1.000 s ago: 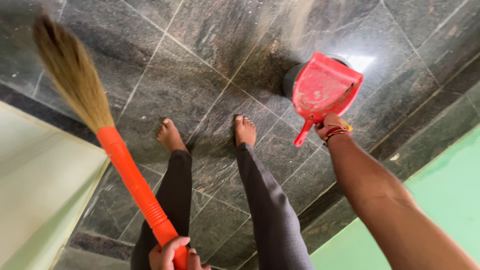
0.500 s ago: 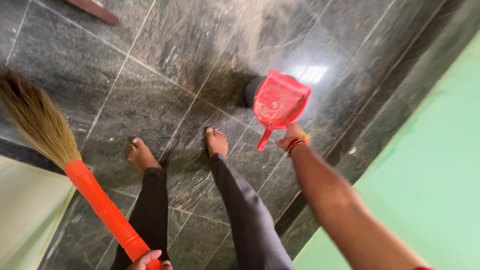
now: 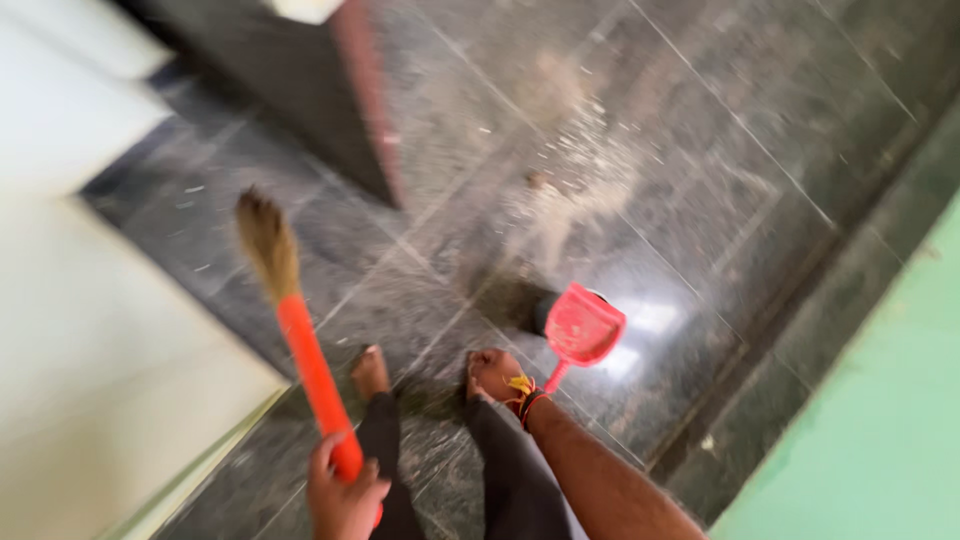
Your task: The person sweeps a tiled floor with a broom, gathering dust and debris into a pile. They use a dustpan to collect the swept debris and continue sweeping different areas of the room.
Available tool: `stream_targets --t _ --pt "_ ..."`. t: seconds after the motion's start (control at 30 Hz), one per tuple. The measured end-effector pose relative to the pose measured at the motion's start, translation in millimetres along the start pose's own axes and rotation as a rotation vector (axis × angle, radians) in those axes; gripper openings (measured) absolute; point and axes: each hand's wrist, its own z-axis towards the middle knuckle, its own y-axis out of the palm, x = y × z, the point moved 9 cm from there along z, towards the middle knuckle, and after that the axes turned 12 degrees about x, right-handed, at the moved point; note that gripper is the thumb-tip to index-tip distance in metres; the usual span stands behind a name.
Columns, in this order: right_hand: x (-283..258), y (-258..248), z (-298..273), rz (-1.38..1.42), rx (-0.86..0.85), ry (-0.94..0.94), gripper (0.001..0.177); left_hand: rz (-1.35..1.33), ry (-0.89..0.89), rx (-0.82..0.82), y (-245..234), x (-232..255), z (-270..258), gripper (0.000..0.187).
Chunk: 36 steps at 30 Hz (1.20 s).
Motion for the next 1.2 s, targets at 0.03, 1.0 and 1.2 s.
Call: stream_targets --t 0.03,1.0,1.2 --pt "-35 18 -15 0.082 -0.049 0.025 0.028 0.053 0.185 0.055 -9 41 -10 0.071" --pt "-498 221 -123 -0.009 -0.467 -0.053 0.047 0.21 -0.362 0.25 -126 149 288 0.036" --pt "-502 196 -45 -0.081 -0.423 -0.022 0.046 0.61 -0.427 0.035 -132 91 346 0.032"
